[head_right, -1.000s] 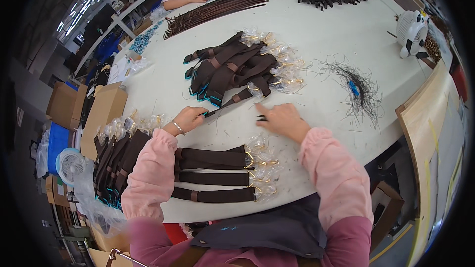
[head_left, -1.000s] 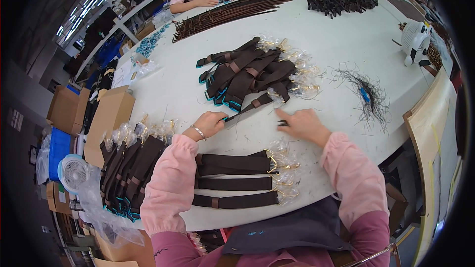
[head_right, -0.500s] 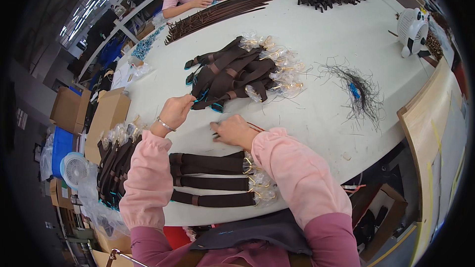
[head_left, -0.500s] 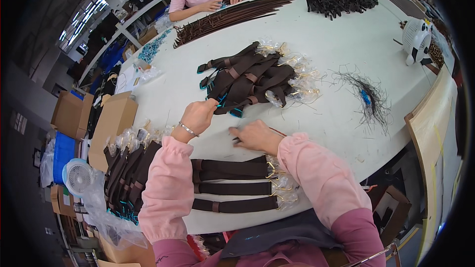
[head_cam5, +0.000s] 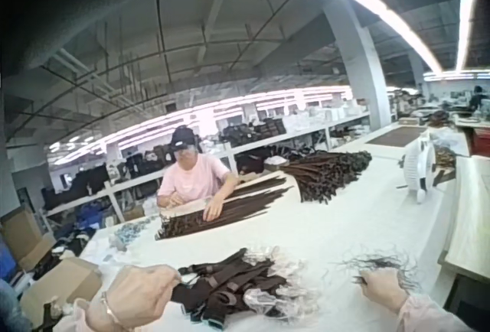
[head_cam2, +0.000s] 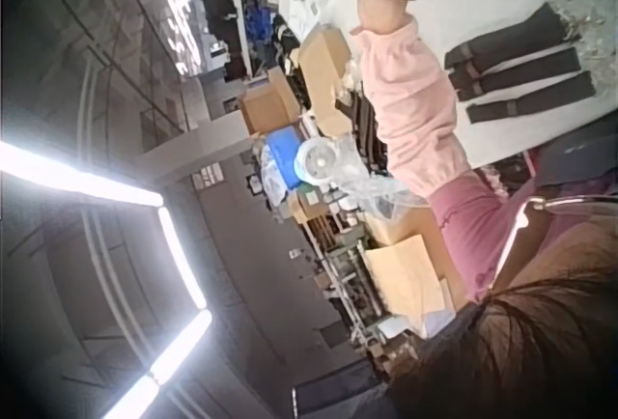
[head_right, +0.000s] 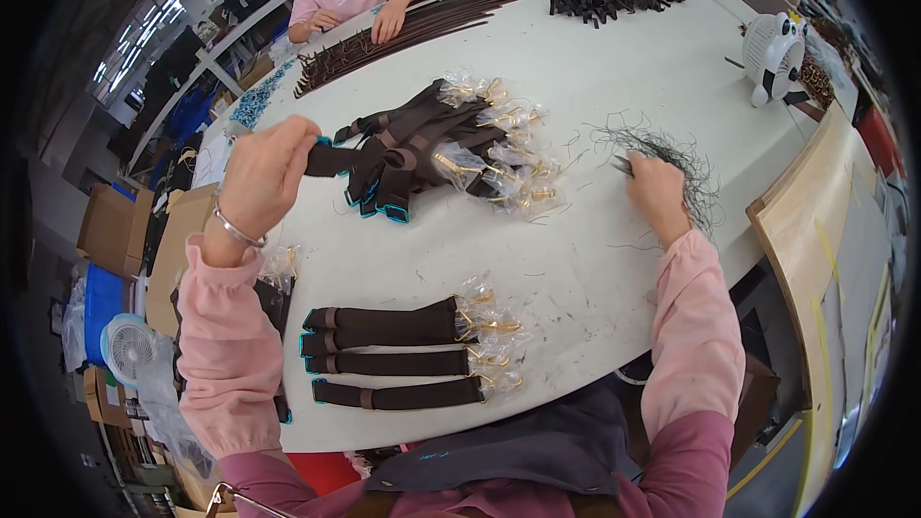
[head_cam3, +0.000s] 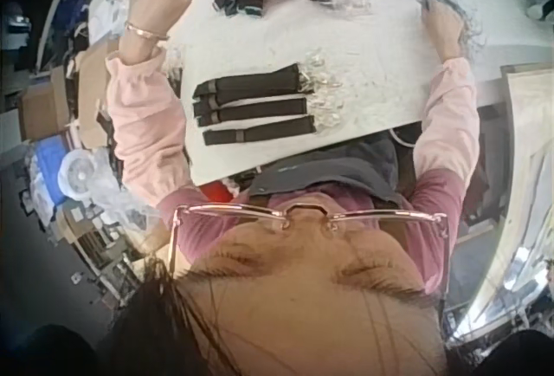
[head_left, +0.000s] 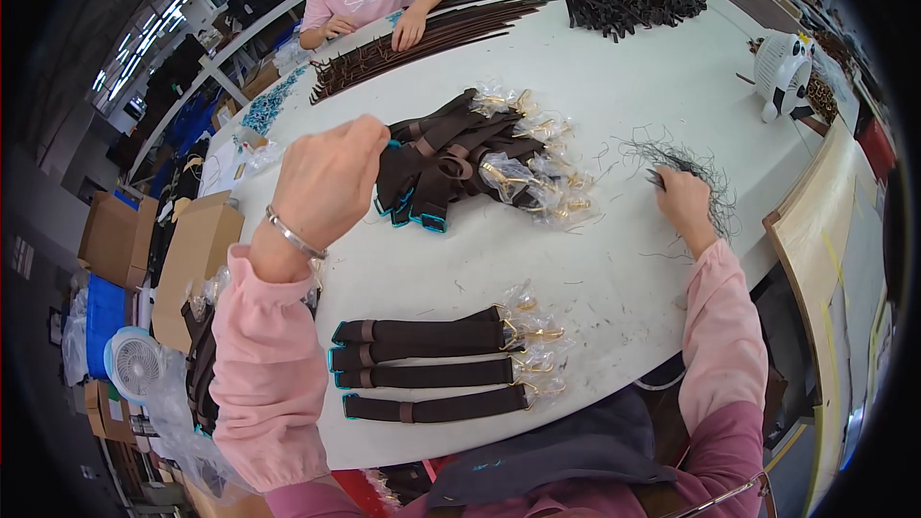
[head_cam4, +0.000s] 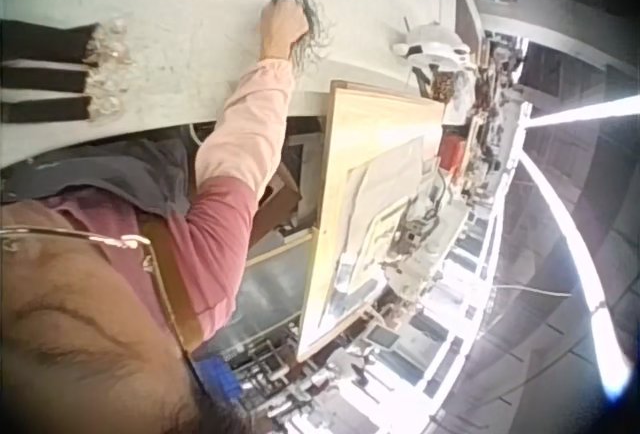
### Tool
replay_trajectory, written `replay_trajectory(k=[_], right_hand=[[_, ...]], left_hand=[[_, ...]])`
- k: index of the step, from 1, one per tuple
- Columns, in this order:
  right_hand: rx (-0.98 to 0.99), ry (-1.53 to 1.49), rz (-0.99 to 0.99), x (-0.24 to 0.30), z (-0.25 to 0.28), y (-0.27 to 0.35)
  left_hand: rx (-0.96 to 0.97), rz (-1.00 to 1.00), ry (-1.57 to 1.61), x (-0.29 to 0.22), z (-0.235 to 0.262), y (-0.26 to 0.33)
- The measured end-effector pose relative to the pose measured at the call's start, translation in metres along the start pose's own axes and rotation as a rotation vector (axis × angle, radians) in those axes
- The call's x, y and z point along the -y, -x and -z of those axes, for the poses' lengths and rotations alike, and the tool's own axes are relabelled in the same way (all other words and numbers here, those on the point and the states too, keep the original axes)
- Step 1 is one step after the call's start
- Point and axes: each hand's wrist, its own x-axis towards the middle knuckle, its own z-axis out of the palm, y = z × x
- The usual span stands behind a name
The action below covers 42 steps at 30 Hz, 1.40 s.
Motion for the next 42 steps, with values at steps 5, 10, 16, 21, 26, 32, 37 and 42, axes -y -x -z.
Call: replay_trajectory(k=[5, 10, 16, 21, 26, 32, 37, 42], right_hand=[[0.06, -0.332, 0.49, 0.176, 0.048, 0.019], [0.167, -0.168, 0.333, 0.133, 0.003, -0.007], [0.032, -0.58, 0.169, 0.116, 0.014, -0.036], [0.291, -1.613, -0.034, 0.196, 0.069, -0.006], [0.832, -1.888, -0.175, 0.19, 0.057, -0.006], [0.888, -1.727, -0.449, 0.134, 0.075, 0.015], [0.947, -1.431, -0.361, 0.135, 0.039, 0.023], [0.967, -1.349, -0.293, 0.14, 0.023, 0.028]], left_hand=[[-0.085, -0.023, -0.28, 0.005, 0.027, -0.059], [-0.344, -0.164, -0.341, 0.031, 0.066, -0.095], [-0.332, 0.142, -0.284, -0.014, 0.109, -0.095], [-0.212, 0.269, -0.04, -0.047, 0.111, -0.091], [-0.093, 0.518, 0.619, 0.023, 0.097, -0.031], [0.277, 0.842, 0.783, 0.091, -0.047, 0.117], [0.531, 0.315, -0.071, 0.079, -0.114, 0.152], [0.372, 0.073, 0.333, -0.02, -0.142, 0.084]])
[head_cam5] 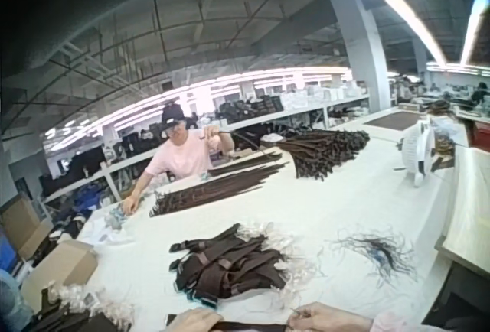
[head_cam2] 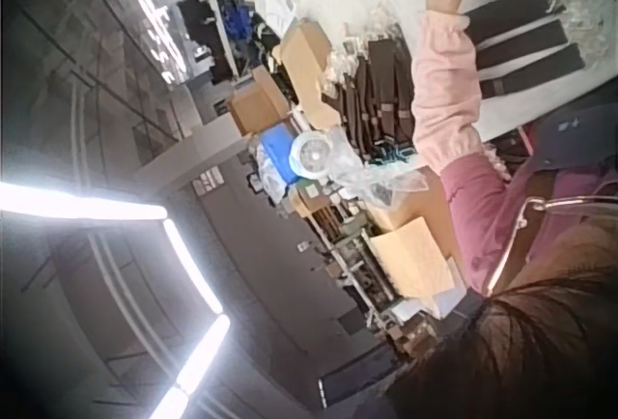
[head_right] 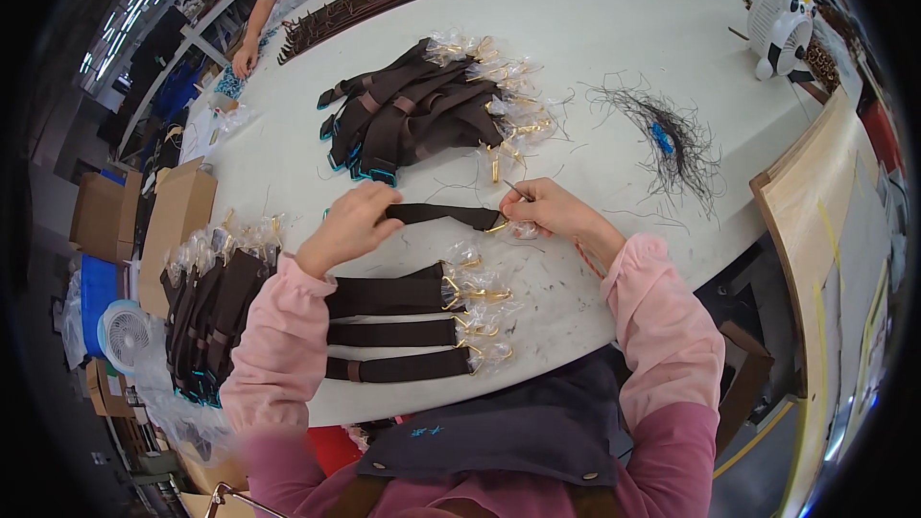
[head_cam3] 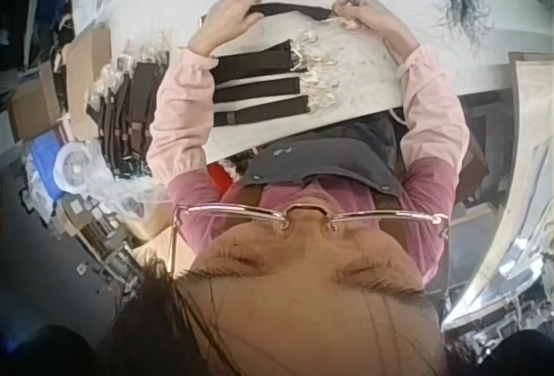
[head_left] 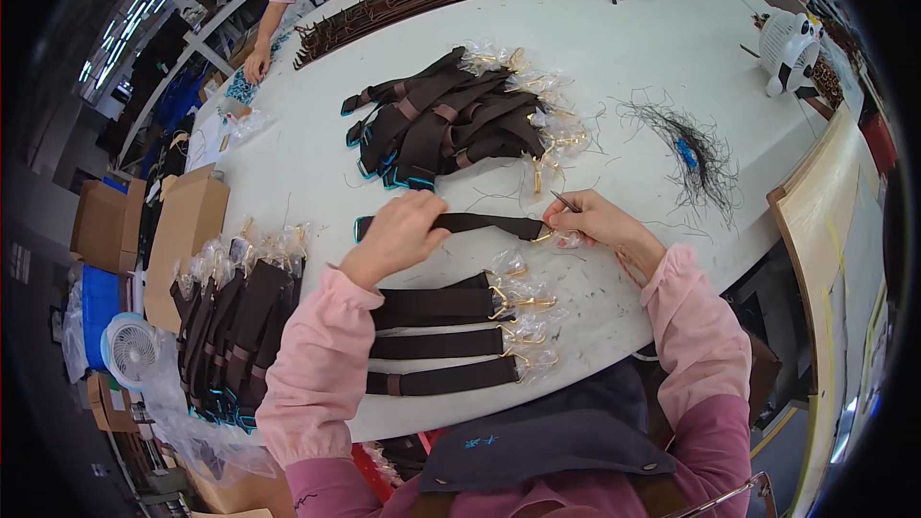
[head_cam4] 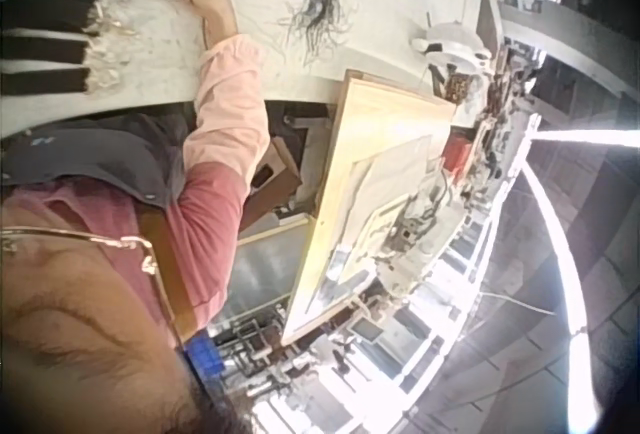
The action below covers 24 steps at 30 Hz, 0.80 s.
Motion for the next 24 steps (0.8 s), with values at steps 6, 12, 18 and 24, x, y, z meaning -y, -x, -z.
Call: replay_trajectory(k=[6, 12, 18, 24], right_hand=[[-0.135, 0.451, 0.242, 0.0, -0.005, 0.006], [-0.154, 0.735, 0.524, -0.007, -0.007, 0.018], [-0.171, 0.973, 0.546, 0.002, -0.012, 0.037], [-0.302, 0.987, 0.592, -0.004, -0.019, 0.032]], left_hand=[[0.118, -0.071, -0.036, -0.026, -0.053, -0.024], [-0.157, -0.306, -0.255, -0.021, -0.05, -0.034], [-0.019, -0.29, -0.428, -0.059, -0.049, -0.02], [-0.031, -0.181, -0.378, -0.048, -0.069, -0.029]])
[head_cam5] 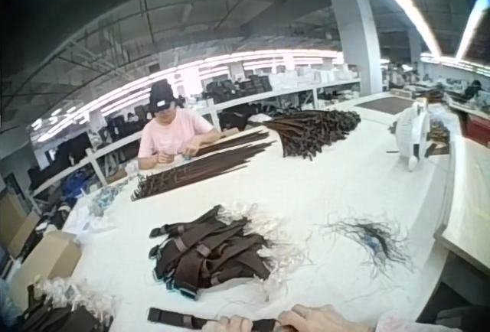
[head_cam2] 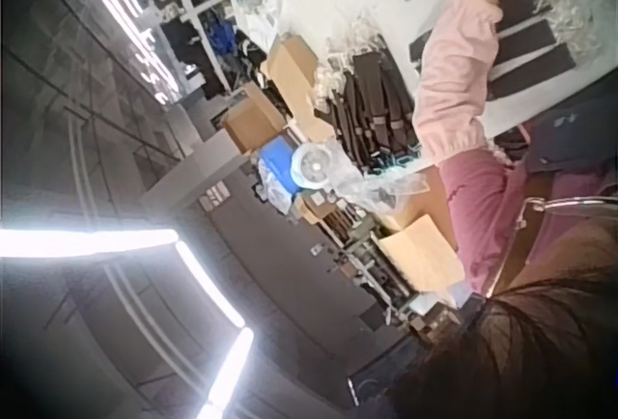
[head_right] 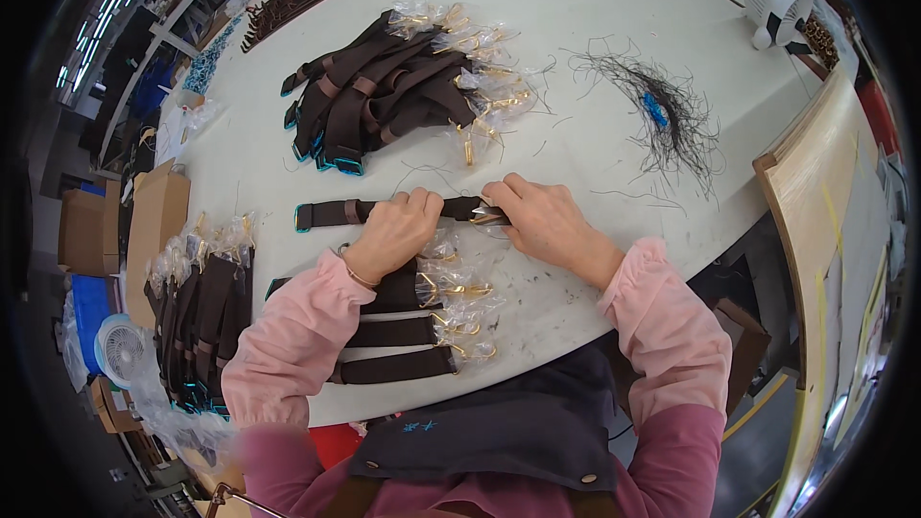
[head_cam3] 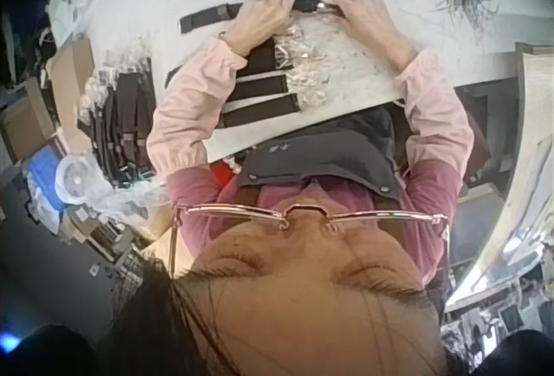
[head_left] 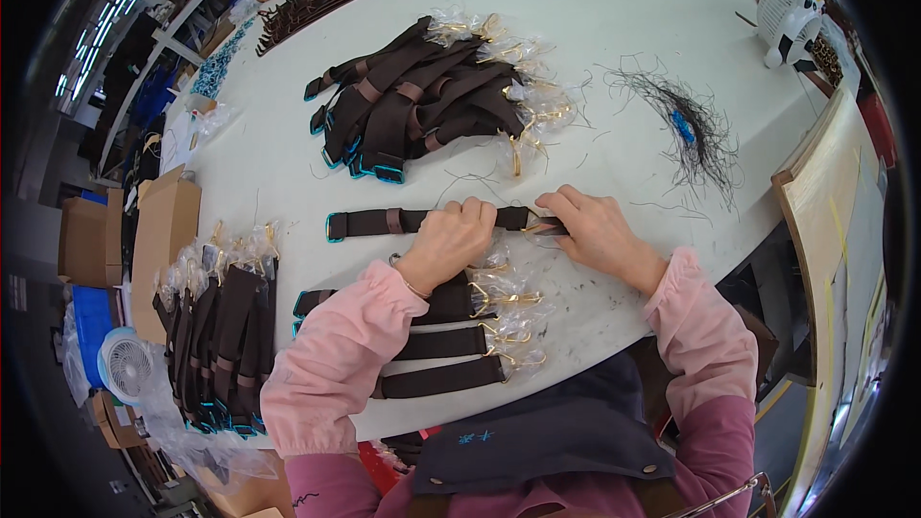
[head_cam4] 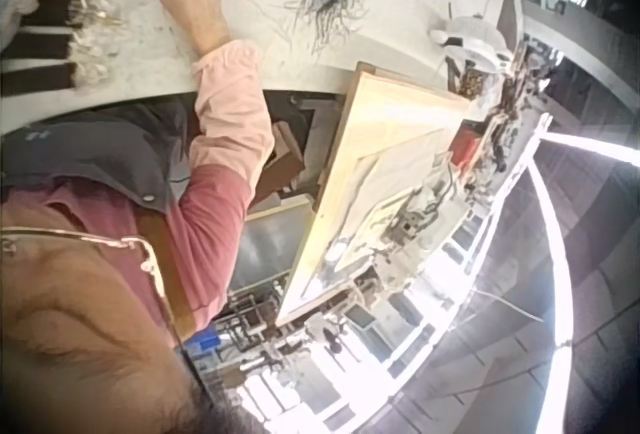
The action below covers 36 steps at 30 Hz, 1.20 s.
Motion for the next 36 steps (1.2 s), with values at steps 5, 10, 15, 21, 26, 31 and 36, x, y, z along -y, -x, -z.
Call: replay_trajectory(k=[5, 10, 15, 21, 26, 31, 36], right_hand=[[0.082, -0.126, 0.031, -0.015, -0.002, -0.005], [0.103, -0.25, -0.029, -0.019, -0.006, -0.005], [0.065, -0.216, -0.071, -0.018, 0.008, -0.009], [0.305, -0.121, -0.235, -0.028, 0.022, -0.032], [0.294, -0.174, -0.002, -0.041, 0.011, -0.04], [0.392, -0.207, -0.028, -0.038, 0.014, -0.055], [0.456, -0.227, -0.033, -0.037, 0.017, -0.062]], left_hand=[[0.133, 0.0, 0.314, 0.014, 0.006, -0.004], [0.167, 0.236, 0.927, 0.015, 0.015, -0.034], [-0.092, 0.18, 0.871, 0.006, -0.015, -0.03], [0.162, 0.263, 0.991, 0.019, -0.005, -0.044], [0.471, 0.488, 1.112, 0.021, 0.02, -0.056], [0.063, 0.223, 0.963, 0.016, -0.008, -0.041], [0.011, 0.213, 0.932, 0.014, -0.018, -0.037]])
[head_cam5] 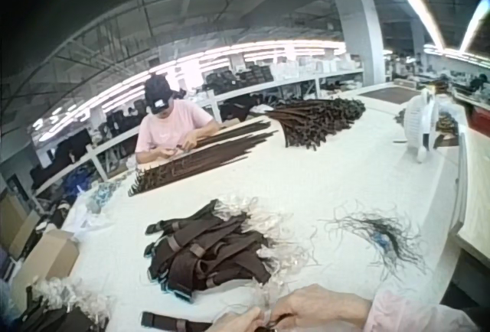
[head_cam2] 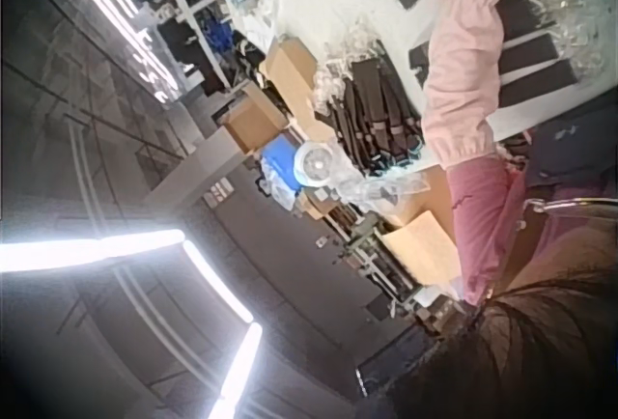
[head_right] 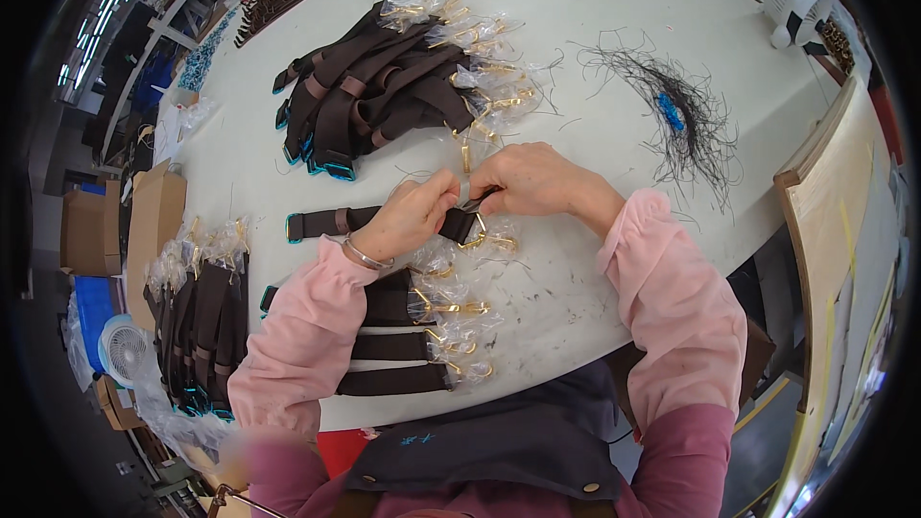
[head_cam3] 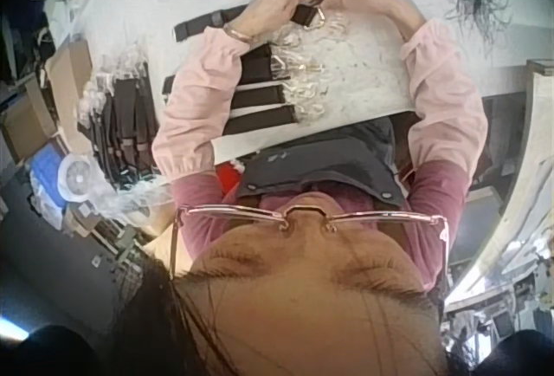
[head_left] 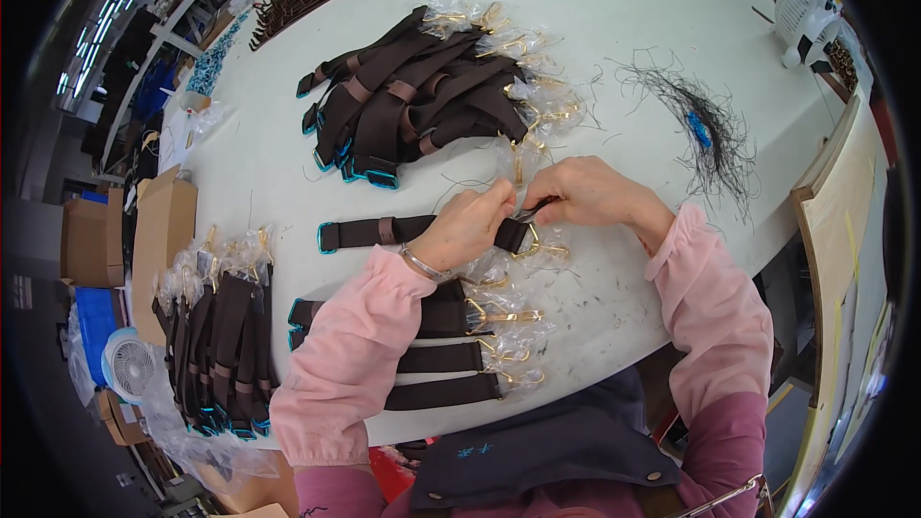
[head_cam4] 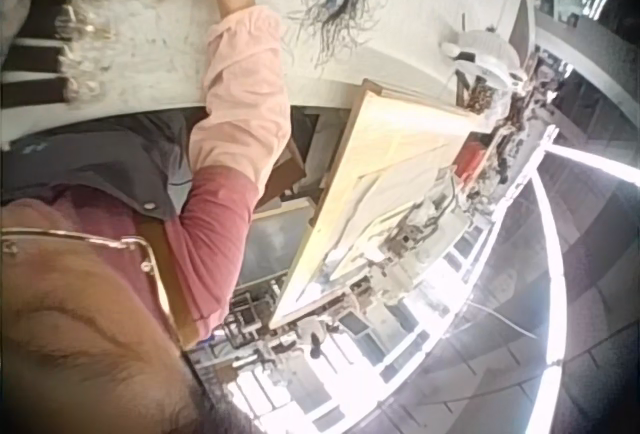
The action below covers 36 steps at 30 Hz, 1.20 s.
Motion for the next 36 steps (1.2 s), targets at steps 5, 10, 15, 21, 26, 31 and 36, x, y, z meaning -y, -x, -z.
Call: replay_trajectory(k=[5, 10, 15, 21, 26, 31, 36], right_hand=[[0.008, 0.046, 0.039, 0.001, -0.002, -0.004], [0.016, 0.072, 0.066, 0.0, -0.004, -0.006], [-0.02, 0.039, 0.077, -0.001, -0.007, -0.005], [-0.069, 0.027, 0.059, 0.0, -0.009, 0.002], [-0.227, 0.186, 0.074, 0.031, -0.013, 0.018], [-0.3, 0.242, -0.039, 0.047, -0.036, 0.025], [-0.33, 0.194, -0.041, 0.045, -0.046, 0.022]], left_hand=[[0.046, 0.067, -0.016, -0.007, 0.003, -0.001], [0.117, 0.137, -0.067, -0.011, 0.006, -0.002], [-0.029, -0.006, -0.054, -0.002, -0.001, 0.001], [-0.013, 0.076, 0.009, -0.003, 0.0, 0.002], [-0.017, 0.165, 0.101, -0.006, 0.004, 0.005], [-0.044, 0.126, 0.102, -0.003, 0.001, 0.005], [-0.052, 0.127, 0.118, -0.006, 0.0, 0.006]])
